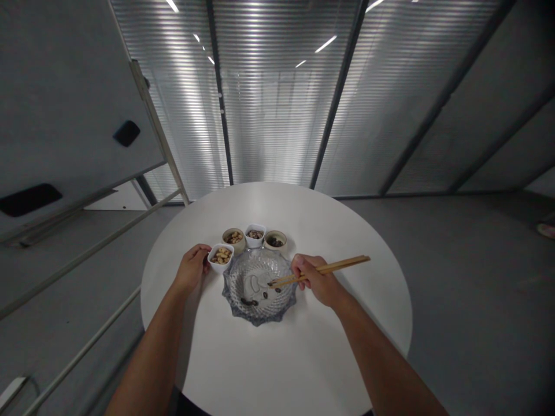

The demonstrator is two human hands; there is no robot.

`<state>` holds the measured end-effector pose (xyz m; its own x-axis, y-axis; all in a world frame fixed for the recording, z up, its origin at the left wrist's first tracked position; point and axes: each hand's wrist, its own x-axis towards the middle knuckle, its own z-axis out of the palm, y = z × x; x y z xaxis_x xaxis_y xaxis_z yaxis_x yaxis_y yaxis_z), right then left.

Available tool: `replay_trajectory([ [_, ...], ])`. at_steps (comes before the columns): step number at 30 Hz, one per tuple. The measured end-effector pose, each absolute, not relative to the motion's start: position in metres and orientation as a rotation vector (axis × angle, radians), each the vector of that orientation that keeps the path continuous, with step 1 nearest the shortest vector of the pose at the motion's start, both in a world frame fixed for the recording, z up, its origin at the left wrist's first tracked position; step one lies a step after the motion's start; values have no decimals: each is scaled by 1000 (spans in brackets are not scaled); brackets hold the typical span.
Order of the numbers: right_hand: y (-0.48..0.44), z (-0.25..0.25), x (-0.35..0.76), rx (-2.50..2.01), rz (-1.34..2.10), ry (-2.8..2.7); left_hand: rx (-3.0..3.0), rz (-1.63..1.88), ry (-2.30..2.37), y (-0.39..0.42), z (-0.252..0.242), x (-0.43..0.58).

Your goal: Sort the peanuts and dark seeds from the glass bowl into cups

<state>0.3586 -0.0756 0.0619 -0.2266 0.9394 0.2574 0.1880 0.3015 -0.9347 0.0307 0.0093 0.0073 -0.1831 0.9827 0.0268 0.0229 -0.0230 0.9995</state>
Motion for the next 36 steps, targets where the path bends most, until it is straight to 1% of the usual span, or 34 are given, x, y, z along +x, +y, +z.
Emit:
replay_trajectory([
  [6,-73,60,355,-1085,1043,-1549,1140,1370,1329,10,7,31],
  [17,-74,59,357,-1069,947,-1504,1137,1369,1329,8,11,32],
  [29,-69,59,360,-1027,500,-1285,1133,1355,1333,7,13,33],
  [32,-63,56,362,-1049,453,-1297,1144,1351,1333,8,12,33],
  [36,-58,52,363,-1070,485,-1349,1136,1349,1329,8,11,32],
])
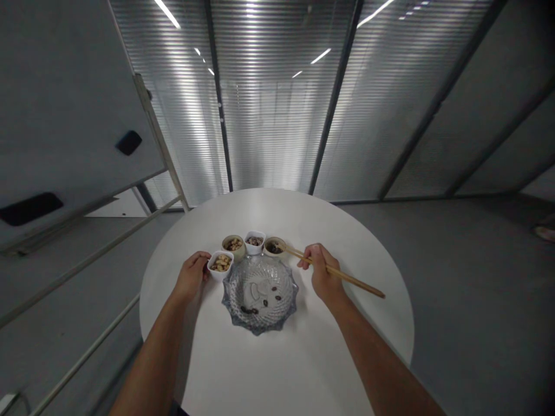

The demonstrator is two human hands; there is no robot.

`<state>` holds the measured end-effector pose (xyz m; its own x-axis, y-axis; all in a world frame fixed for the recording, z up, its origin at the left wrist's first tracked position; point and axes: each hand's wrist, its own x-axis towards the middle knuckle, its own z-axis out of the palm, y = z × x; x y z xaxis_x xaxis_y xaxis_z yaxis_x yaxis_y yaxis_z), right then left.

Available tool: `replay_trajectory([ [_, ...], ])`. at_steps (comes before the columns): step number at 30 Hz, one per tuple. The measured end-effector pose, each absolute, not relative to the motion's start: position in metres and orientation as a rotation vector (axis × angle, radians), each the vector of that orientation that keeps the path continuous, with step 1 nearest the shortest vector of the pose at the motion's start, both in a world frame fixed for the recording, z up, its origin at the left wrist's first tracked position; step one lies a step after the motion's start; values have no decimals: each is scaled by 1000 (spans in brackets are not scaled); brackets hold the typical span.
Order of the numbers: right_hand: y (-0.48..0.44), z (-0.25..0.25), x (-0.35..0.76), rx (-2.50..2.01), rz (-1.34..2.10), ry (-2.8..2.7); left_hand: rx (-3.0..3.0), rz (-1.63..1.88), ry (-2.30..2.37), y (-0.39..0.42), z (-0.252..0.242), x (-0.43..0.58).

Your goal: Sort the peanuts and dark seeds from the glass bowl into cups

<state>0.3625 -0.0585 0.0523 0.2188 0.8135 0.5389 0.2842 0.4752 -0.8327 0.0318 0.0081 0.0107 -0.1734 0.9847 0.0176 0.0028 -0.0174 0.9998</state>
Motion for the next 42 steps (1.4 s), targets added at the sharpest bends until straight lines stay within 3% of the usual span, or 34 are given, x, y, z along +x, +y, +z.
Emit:
replay_trajectory([
  [7,-60,55,363,-1056,534,-1323,1157,1352,1328,7,12,32],
  [20,-74,74,371,-931,928,-1307,1149,1350,1339,9,8,30],
  [42,-69,61,379,-981,976,-1717,1153,1334,1375,6,16,34],
])
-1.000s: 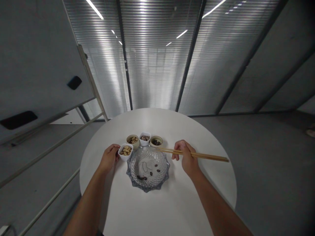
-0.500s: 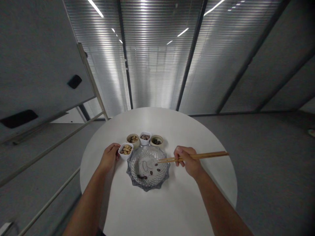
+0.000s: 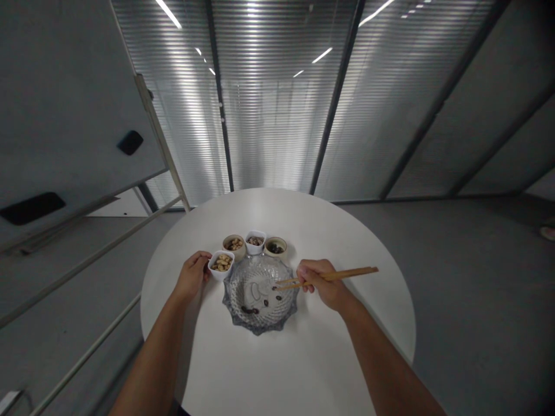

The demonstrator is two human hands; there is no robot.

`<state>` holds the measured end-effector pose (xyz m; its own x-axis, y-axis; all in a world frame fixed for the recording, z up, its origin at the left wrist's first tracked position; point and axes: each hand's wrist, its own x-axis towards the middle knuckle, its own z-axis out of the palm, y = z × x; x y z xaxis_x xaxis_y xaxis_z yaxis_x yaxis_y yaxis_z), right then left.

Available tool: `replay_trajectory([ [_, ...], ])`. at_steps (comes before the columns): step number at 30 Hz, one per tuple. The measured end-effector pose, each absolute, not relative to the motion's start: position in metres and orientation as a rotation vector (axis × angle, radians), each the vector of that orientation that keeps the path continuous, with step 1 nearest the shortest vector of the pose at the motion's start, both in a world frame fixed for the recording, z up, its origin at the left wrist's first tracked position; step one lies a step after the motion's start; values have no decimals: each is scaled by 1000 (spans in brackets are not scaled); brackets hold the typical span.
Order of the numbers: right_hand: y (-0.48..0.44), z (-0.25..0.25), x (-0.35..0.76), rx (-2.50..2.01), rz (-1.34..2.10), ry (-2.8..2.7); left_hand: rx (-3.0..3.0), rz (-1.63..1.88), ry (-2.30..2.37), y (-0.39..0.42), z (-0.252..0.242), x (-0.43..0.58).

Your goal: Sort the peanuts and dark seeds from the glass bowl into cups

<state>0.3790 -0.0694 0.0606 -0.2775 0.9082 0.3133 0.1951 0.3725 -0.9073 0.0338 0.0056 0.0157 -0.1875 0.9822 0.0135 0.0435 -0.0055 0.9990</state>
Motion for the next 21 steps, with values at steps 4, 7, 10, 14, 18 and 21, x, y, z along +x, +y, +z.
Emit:
replay_trajectory([
  [4,-70,60,377,-980,1004,-1714,1165,1333,1380,5,18,34],
  [7,-70,59,375,-1002,1029,-1675,1154,1333,1375,5,18,34],
  [10,-70,58,373,-1014,1036,-1649,1149,1334,1369,6,16,33],
  [14,-70,58,374,-983,1035,-1639,1144,1339,1357,6,16,33],
  [18,-71,60,374,-974,999,-1634,1167,1334,1361,5,17,33],
  [21,-72,62,373,-989,978,-1677,1172,1326,1360,5,17,34],
])
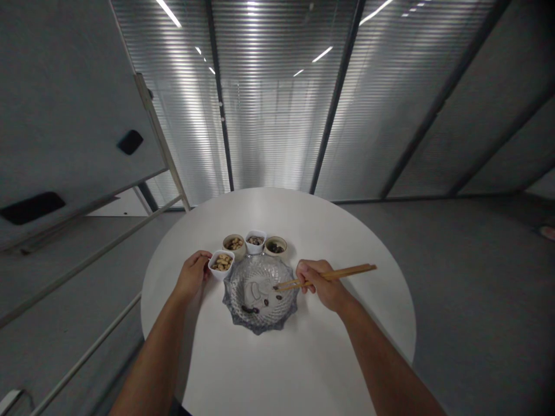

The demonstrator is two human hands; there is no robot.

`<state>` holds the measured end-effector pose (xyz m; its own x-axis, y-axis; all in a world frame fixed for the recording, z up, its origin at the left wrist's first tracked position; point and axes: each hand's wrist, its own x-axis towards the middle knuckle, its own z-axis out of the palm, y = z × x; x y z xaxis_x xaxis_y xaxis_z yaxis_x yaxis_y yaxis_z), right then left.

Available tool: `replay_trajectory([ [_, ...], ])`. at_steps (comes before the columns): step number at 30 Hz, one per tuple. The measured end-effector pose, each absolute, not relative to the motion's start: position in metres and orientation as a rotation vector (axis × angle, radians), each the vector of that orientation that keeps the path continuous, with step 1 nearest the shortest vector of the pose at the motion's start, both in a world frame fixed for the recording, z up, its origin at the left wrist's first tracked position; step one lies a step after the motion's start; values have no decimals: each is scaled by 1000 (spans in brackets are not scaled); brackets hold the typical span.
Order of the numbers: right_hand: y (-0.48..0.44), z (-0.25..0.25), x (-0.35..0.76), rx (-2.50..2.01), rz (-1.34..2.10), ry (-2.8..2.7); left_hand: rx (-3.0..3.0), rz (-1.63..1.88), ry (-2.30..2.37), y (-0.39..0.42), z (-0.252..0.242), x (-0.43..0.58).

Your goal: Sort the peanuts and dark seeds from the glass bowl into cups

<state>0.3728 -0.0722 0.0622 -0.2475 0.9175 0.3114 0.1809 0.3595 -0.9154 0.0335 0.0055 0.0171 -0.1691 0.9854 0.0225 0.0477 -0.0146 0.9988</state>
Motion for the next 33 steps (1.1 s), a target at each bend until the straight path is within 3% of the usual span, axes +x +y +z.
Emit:
replay_trajectory([
  [33,-77,65,361,-1071,714,-1539,1171,1335,1353,8,13,31],
])
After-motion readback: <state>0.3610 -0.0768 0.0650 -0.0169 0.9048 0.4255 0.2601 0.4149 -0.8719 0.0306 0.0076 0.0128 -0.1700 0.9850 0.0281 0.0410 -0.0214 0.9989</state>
